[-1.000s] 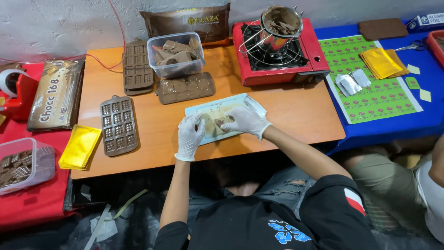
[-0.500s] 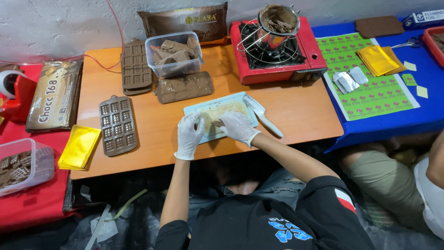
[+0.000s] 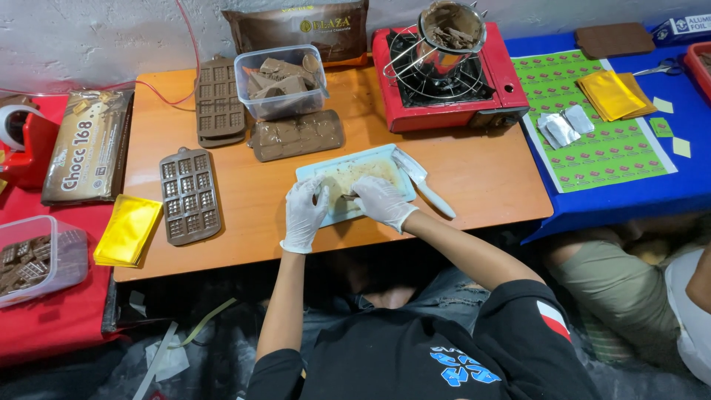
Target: Cutting chocolate blocks into smaller pieces and stirring melted chocolate in a pot over a portable stove.
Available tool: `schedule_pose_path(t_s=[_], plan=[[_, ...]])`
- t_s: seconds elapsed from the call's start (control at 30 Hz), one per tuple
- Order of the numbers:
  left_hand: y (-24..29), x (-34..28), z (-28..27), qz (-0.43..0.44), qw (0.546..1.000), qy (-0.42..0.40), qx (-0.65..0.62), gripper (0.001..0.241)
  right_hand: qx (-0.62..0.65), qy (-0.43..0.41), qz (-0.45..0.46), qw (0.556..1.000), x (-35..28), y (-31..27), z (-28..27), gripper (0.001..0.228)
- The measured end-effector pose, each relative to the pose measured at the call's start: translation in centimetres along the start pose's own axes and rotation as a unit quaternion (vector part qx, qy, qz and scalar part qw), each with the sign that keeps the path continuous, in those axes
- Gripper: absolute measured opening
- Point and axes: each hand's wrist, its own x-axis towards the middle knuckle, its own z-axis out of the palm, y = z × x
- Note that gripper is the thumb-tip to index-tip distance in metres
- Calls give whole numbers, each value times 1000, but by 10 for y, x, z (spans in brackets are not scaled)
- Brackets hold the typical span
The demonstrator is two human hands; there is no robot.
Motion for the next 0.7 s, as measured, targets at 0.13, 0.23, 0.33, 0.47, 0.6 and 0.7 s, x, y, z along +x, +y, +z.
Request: schedule_pose_path(t_s=[0.13, 0.23, 0.33, 0.47, 0.6, 0.7], plan=[[5, 1, -3, -4, 1000, -3, 0, 24, 2, -3, -1, 1000, 0, 0, 0, 16], [3, 1, -2, 1, 1000, -1, 5, 24, 19, -14, -9, 1000, -3, -2, -8, 16], [4, 0, -1, 2, 1000, 4, 15, 24, 60, -18, -3, 998, -1, 0, -14, 18], [6, 1, -4, -13, 1000, -8, -4, 23, 124, -51, 47, 990, 4, 12, -24, 22], [9, 2, -5, -8, 1000, -3, -6, 22, 254, -41, 60, 965, -1, 23, -62, 26], [2, 0, -1, -6, 1000, -1, -3, 24, 285, -10, 53, 957, -7, 38, -109, 26]])
